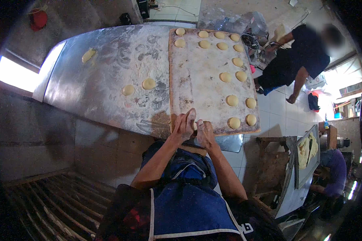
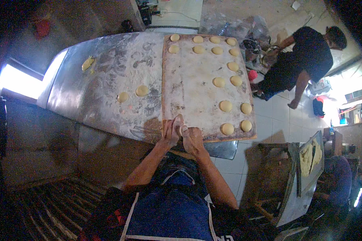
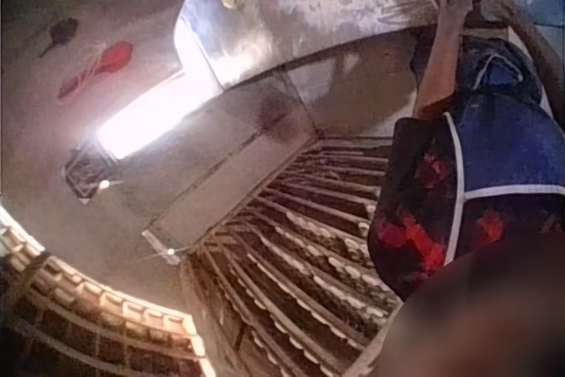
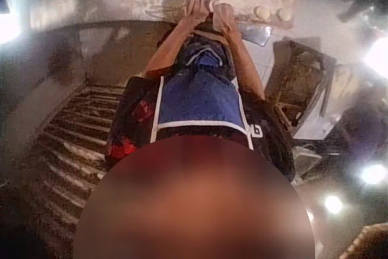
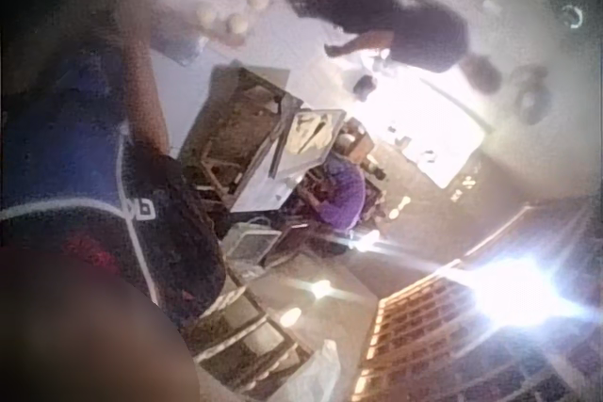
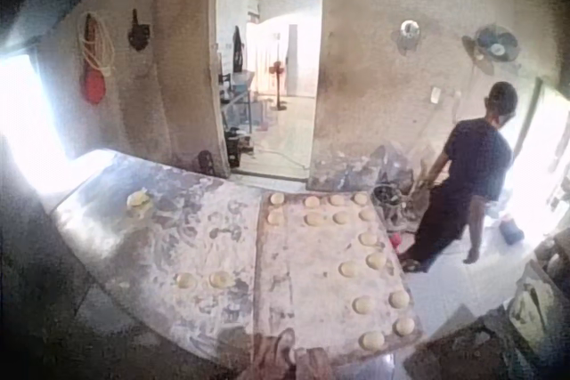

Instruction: The person shapes small dough pieces into ring shapes by hand on a floured metal table and places them on a wooden board. Another person works nearby at a separate station.

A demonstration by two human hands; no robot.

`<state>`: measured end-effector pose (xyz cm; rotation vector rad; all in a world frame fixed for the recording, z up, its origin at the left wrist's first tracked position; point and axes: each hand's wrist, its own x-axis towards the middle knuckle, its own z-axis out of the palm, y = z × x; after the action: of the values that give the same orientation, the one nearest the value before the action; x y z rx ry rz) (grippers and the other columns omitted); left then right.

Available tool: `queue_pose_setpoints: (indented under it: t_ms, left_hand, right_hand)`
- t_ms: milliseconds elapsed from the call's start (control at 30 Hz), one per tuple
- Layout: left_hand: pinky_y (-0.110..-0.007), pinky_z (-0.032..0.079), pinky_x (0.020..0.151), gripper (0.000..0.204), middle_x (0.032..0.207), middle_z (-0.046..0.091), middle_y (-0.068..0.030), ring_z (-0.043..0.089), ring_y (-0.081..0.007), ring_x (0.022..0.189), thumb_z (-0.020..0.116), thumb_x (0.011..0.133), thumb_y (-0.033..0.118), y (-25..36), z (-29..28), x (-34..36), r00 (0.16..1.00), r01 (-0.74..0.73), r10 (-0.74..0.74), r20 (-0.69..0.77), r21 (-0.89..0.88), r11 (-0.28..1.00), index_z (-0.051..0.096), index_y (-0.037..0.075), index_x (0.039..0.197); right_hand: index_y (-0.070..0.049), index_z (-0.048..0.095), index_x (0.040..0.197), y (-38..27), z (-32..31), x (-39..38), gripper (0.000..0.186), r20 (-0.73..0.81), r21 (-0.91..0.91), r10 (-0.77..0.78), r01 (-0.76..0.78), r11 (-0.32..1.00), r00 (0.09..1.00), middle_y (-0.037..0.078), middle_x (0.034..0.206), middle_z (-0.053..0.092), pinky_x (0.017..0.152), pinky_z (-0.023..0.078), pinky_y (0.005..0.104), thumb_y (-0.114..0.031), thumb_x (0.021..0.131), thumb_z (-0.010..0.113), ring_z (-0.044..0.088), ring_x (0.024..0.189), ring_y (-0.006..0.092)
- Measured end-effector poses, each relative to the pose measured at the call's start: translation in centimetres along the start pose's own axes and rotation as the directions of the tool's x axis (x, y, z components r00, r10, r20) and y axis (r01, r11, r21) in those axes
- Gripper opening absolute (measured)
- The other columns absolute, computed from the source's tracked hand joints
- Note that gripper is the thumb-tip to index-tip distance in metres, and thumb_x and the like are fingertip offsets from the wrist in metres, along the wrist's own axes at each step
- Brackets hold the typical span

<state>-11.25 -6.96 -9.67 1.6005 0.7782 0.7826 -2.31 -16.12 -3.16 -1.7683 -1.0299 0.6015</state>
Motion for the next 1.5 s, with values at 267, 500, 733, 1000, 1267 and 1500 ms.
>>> queue_pose_setpoints:
  t_ms: [267, 500, 733, 1000, 1267, 1500]
  left_hand:
    - [-0.038, 0.047, 0.077, 0.03, 0.088, 0.056, -0.0036, 0.055, -0.0216, 0.082, 0.049, 0.091, 0.031, -1.2, -1.2, 0.3, 0.979, 0.068, -0.118, -0.167, -0.278, 0.958, 0.058, 0.003, 0.1]
    - [-0.049, 0.046, 0.085, 0.042, 0.096, 0.06, -0.0219, 0.055, -0.0429, 0.098, 0.045, 0.092, 0.033, 2.8, -4.7, 7.1, 0.958, 0.266, -0.216, -0.186, 0.31, 0.913, 0.057, -0.002, 0.11]
    - [-0.05, 0.043, 0.084, 0.027, 0.095, 0.06, -0.0224, 0.056, -0.0399, 0.098, 0.063, 0.077, 0.009, 1.3, -6.2, 9.1, 0.982, 0.054, 0.081, -0.168, 0.67, 0.74, 0.059, -0.002, 0.101]
    - [-0.05, 0.044, 0.082, 0.029, 0.095, 0.061, -0.0193, 0.057, -0.0389, 0.094, 0.071, 0.078, 0.021, 0.7, -5.9, 9.1, 0.983, -0.159, 0.181, 0.031, 0.638, 0.753, 0.061, 0.0, 0.096]
    - [-0.045, 0.044, 0.083, 0.022, 0.097, 0.059, -0.0165, 0.058, -0.0341, 0.09, 0.061, 0.087, 0.016, 2.8, -11.9, 6.4, 0.979, -0.034, 0.109, -0.171, 0.39, 0.92, 0.06, 0.0, 0.102]
    - [-0.039, 0.046, 0.082, 0.02, 0.096, 0.058, -0.0171, 0.058, -0.0319, 0.09, 0.056, 0.09, 0.015, 1.4, -26.2, 1.6, 0.933, 0.206, -0.026, -0.358, 0.477, 0.855, 0.06, -0.001, 0.102]
  right_hand:
    - [0.003, 0.058, 0.075, -2.5, 0.6, 1.1, 0.053, 0.074, 0.305, 0.256, -0.266, 0.914, 0.964, 0.016, 0.054, 0.048, 0.051, 0.038, 0.0422, -0.044, 0.095, 0.046, 0.045, 0.048, 0.026]
    - [0.004, 0.059, 0.089, -2.2, 0.3, 8.6, 0.046, 0.05, -0.015, -0.097, 0.098, 0.995, 0.994, 0.02, 0.08, 0.064, 0.066, 0.05, 0.0416, -0.041, 0.083, 0.065, 0.061, 0.069, 0.0356]
    - [0.005, 0.048, 0.118, 2.1, -3.4, 3.3, 0.051, -0.022, -0.575, -0.237, 0.182, 0.798, 0.971, 0.028, 0.113, 0.055, 0.088, 0.046, 0.0478, -0.025, 0.081, 0.067, 0.056, 0.103, 0.0419]
    - [0.007, 0.046, 0.123, 7.7, -8.5, -0.7, 0.046, -0.333, -0.84, -0.136, -0.229, 0.491, 0.933, 0.029, 0.124, 0.05, 0.098, 0.038, 0.0498, -0.016, 0.086, 0.06, 0.047, 0.115, 0.0441]
    - [0.003, 0.059, 0.1, 5.0, -10.6, 0.4, 0.038, -0.347, -0.458, 0.277, -0.42, 0.784, 0.896, 0.019, 0.094, 0.064, 0.08, 0.05, 0.0418, -0.02, 0.074, 0.075, 0.062, 0.09, 0.0335]
    - [0.002, 0.062, 0.099, -2.1, -0.1, 4.7, 0.03, -0.019, -0.11, 0.176, -0.177, 0.978, 0.984, 0.012, 0.092, 0.066, 0.074, 0.052, 0.033, -0.008, 0.074, 0.075, 0.064, 0.085, 0.0173]
